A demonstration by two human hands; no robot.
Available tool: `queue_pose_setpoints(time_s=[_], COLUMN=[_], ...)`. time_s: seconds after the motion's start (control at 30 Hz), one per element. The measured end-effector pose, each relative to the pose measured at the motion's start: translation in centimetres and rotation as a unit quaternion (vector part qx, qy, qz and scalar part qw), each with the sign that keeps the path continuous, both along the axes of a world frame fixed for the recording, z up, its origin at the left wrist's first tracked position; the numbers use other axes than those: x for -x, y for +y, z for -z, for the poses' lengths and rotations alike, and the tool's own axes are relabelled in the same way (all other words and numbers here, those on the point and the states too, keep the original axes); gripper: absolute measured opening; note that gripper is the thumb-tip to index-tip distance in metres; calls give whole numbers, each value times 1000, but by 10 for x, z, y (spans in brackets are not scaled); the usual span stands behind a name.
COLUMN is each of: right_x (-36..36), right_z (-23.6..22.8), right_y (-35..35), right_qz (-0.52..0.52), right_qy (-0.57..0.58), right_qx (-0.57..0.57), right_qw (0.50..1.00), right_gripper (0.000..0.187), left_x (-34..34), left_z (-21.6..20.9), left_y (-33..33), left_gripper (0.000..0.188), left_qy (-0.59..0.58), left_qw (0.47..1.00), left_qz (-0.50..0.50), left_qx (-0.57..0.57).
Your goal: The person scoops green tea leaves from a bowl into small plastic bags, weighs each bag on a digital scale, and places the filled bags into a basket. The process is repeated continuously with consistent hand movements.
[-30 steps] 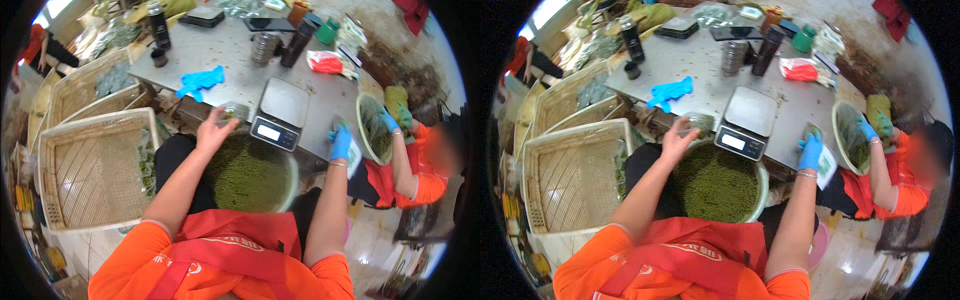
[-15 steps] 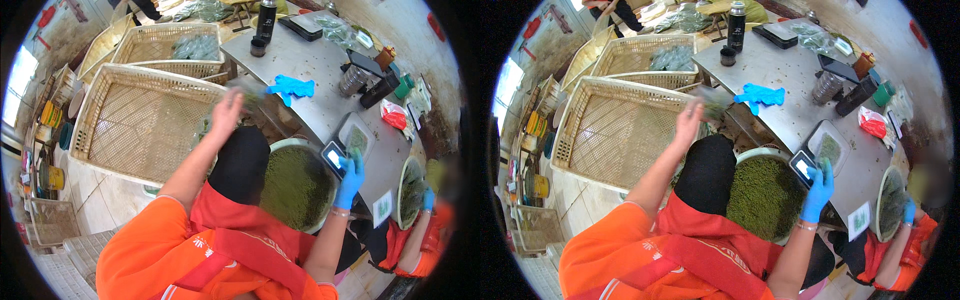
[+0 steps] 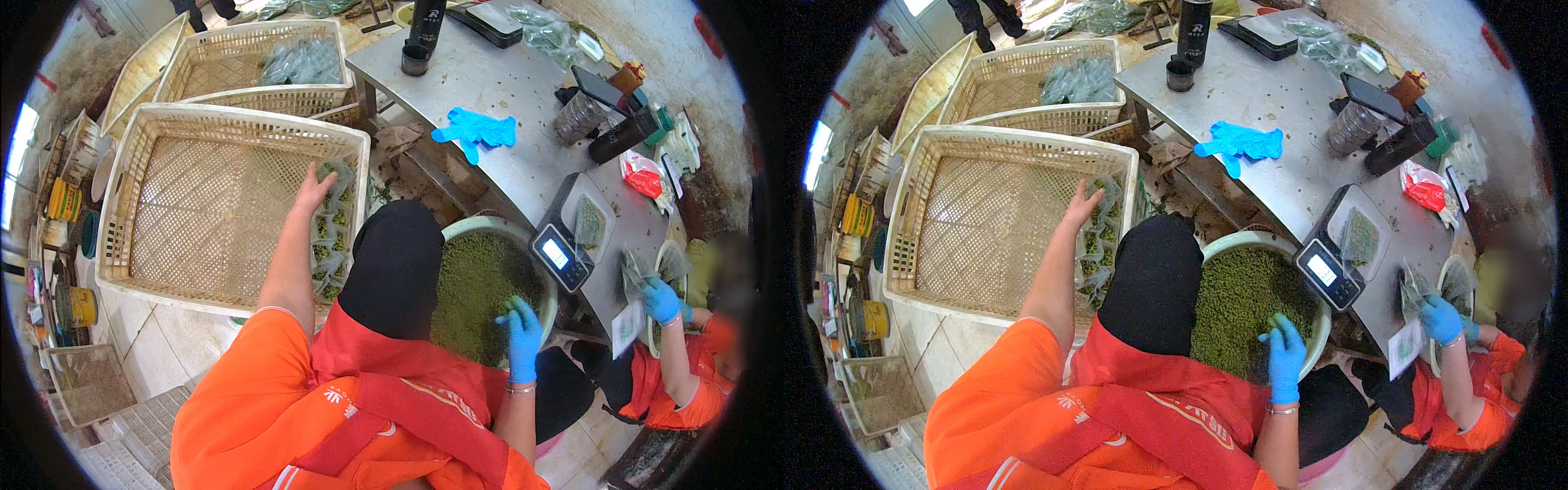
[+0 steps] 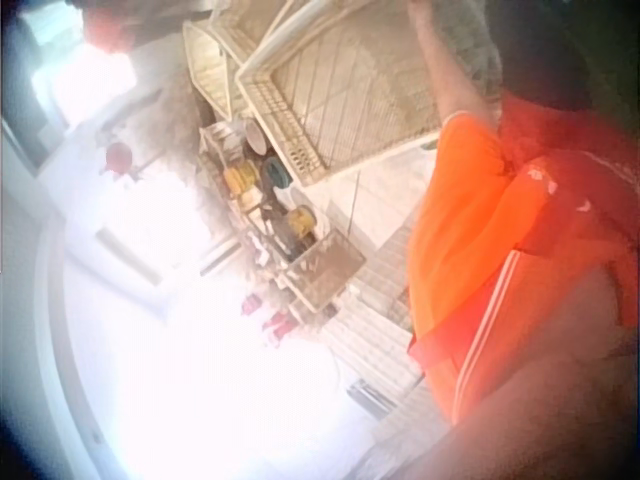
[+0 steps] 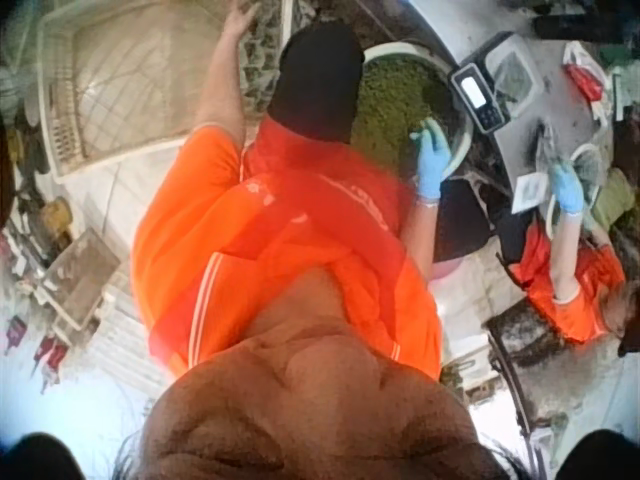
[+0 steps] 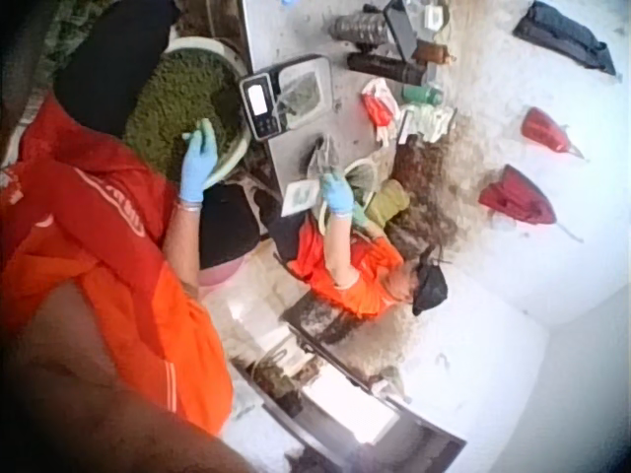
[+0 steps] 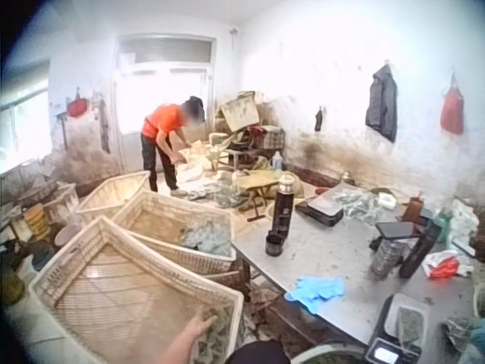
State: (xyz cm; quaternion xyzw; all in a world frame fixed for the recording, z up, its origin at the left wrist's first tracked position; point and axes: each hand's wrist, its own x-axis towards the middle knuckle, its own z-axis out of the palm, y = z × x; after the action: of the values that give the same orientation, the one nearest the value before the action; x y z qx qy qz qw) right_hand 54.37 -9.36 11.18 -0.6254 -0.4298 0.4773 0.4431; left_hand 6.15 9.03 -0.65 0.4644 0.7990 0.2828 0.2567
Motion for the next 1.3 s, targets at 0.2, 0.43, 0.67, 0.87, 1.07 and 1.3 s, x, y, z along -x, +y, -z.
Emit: queue_pose_setpoints(time_s=[0.2, 0.43, 0.67, 0.87, 1.07, 1.3], right_x=[3, 23, 5, 3, -17, -10], right_z=[18, 60, 5, -43, -20, -87], right_y=[-13, -29, -11, -9, -3, 82], right_qz=[-127, -206, -45, 35, -41, 67], right_qy=[-392, -485, -116, 92, -317, -551], right_qx=[68, -5, 73, 95, -201, -117], right_qw=[909, 850, 990, 991, 926, 824], right_gripper=[36, 33, 19, 16, 32, 43], left_x=[13, -98, -286, -313, -302, -309], left_z=[-32, -127, -168, -153, -147, -142], left_y=[-4, 2, -84, -103, -95, -92], left_gripper=[63, 26, 46, 33, 28, 36], left_qy=[-7, -124, -99, 13, 49, 19], left_qw=[995, 948, 768, 749, 771, 757], left_qz=[-32, 108, 620, 653, 621, 620], left_qx=[-93, -271, -125, -113, -132, -204])
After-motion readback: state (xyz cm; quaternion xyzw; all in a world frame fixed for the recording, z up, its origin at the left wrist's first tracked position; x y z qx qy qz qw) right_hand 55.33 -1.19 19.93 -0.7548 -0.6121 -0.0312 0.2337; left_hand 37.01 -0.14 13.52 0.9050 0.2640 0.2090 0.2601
